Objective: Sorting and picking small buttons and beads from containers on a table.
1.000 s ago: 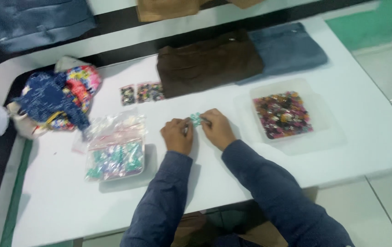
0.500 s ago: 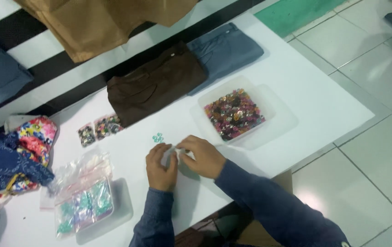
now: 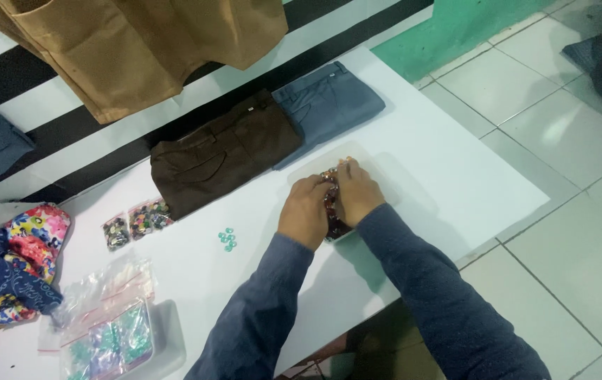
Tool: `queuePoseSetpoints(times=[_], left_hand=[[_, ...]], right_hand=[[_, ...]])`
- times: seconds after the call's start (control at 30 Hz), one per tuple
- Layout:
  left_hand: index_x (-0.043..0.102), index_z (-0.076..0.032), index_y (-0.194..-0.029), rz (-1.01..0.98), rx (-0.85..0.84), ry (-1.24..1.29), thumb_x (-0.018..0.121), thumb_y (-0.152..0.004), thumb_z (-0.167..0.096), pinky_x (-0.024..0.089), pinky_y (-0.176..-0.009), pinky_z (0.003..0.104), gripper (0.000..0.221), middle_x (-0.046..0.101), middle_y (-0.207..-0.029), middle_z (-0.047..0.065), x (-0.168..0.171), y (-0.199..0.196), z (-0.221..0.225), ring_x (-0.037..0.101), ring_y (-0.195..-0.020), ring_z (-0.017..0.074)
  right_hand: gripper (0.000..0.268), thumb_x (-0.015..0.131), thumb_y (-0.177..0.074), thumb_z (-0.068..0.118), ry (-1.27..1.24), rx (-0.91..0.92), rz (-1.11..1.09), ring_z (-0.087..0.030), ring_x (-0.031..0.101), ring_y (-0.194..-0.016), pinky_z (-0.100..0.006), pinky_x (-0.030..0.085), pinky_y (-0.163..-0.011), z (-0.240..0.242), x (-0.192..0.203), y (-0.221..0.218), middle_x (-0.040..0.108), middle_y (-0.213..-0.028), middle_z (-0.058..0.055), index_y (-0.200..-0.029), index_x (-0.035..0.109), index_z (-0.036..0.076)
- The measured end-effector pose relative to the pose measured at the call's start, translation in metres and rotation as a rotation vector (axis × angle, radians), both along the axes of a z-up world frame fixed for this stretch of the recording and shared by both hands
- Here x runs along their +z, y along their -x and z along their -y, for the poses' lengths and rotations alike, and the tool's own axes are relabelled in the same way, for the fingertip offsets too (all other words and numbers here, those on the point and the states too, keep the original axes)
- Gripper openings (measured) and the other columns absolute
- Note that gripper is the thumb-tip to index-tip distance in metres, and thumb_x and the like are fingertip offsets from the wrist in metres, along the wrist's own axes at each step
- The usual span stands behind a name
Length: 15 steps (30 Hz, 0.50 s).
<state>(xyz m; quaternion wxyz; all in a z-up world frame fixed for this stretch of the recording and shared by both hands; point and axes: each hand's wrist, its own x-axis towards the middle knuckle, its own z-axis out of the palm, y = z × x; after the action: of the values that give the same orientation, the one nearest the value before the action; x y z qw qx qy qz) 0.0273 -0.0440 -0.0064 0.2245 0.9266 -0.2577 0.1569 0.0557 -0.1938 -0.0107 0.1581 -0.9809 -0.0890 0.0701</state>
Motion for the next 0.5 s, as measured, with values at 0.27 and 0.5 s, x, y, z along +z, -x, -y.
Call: queuePoseSetpoints(times=[0.27,0.5], left_hand=[[0.057,-0.011,-0.143,-0.413,0.037,-0.215,0.052,-0.092,0.000,0.034,-0.123,0.037,0.052,0.052,-0.147,0.014,-0.004,-0.038,0.014,0.045,-0.141,0.0302],[0.069,-0.013,-0.127,-0.376,-0.008,-0.386,0.055,-0.092,-0.009,0.038,-0.116,0.048,0.037,0.052,-0.148,0.010,-0.008,-0.034,0.022,0.043,-0.142,0.0316]], right_hand=[[0.049,0.049,-0.097,0.034,0.139,0.233,-0.042,-0.043,0.029,-0.145,-0.059,0.031,-0.113,-0.004,0.022,0.038,0.043,-0.149,-0.013,-0.142,0.053,0.016],[0.034,0.045,-0.089,0.026,-0.029,0.411,-0.061,-0.042,0.066,-0.101,-0.053,0.049,-0.083,0.041,0.007,0.040,0.074,-0.095,-0.016,-0.096,0.076,0.015]])
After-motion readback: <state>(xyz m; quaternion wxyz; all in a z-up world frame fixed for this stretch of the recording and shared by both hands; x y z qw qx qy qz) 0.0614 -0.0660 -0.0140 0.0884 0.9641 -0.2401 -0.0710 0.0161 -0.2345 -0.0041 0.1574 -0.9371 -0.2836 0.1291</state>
